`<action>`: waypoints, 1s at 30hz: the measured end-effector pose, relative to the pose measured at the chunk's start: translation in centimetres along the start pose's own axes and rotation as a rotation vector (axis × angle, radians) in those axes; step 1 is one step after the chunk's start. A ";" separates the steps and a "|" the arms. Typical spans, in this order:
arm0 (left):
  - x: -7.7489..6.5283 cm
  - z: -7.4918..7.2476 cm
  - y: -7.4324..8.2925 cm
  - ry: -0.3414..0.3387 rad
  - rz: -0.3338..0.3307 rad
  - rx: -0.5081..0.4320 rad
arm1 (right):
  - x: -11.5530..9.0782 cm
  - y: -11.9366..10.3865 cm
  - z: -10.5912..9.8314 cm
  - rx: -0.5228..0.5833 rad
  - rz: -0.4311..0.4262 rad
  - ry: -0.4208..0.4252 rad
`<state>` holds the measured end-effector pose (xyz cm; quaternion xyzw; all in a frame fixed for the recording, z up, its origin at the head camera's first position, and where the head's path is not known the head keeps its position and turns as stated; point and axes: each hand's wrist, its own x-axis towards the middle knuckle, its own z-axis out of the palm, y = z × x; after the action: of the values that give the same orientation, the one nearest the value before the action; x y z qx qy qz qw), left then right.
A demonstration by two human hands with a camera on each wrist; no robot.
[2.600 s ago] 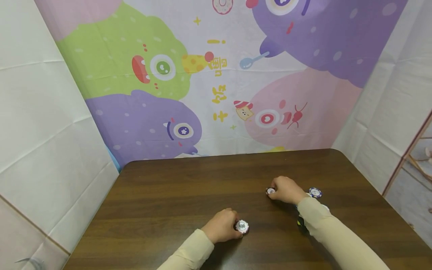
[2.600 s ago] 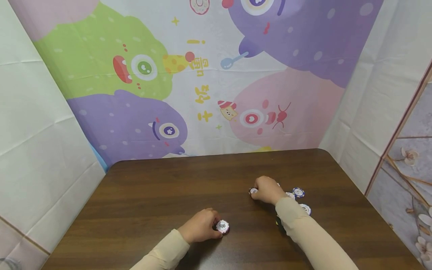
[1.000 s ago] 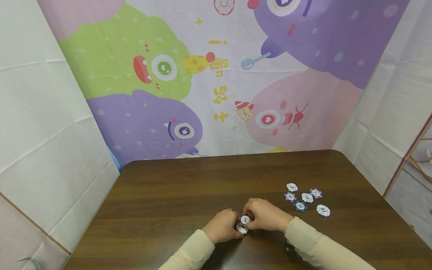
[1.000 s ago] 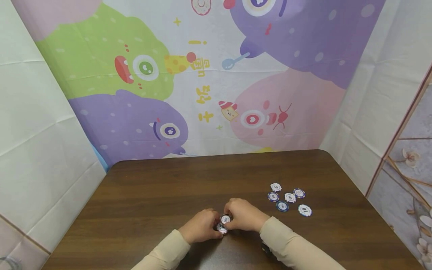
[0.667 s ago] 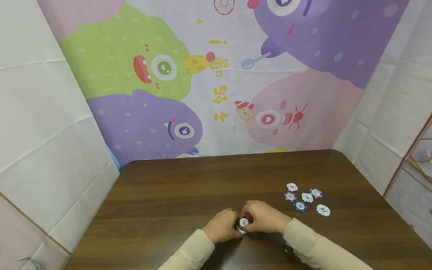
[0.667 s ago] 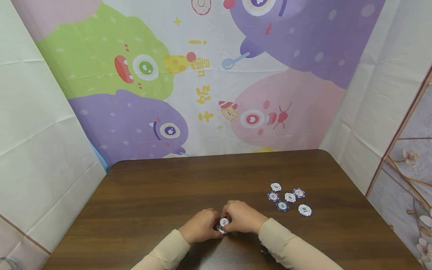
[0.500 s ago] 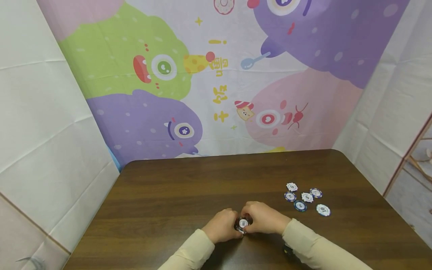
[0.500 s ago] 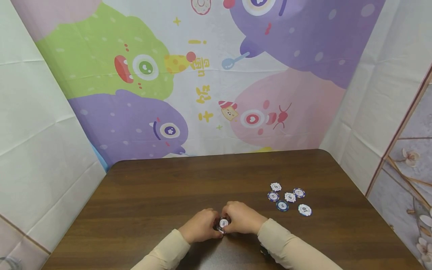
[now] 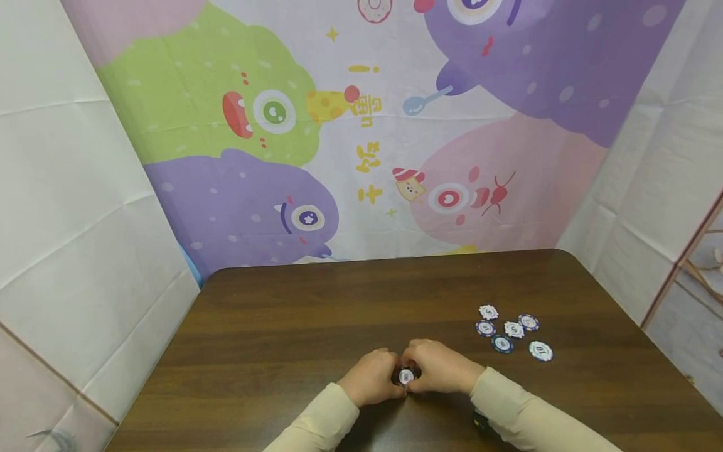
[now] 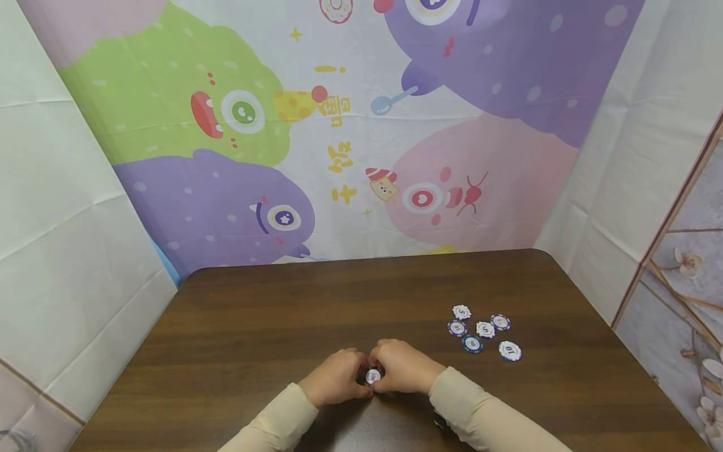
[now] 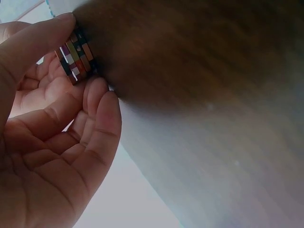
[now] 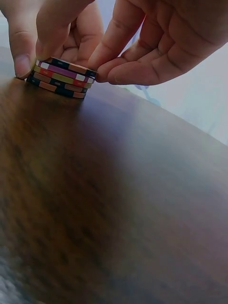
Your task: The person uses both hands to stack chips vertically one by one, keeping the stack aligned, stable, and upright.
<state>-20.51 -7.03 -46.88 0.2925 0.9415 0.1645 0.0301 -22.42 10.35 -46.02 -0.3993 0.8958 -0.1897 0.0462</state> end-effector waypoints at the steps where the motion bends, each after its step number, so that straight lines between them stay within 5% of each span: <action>1: 0.0 0.0 0.0 0.000 0.002 0.002 | 0.0 0.0 0.0 0.000 0.000 -0.001; 30: 0.0 -0.2 0.0 -0.026 0.000 -0.010 | -0.1 -0.1 -0.2 0.020 0.017 -0.009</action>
<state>-20.57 -7.11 -46.66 0.2943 0.9402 0.1656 0.0437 -22.32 10.35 -45.81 -0.3921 0.8970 -0.1963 0.0555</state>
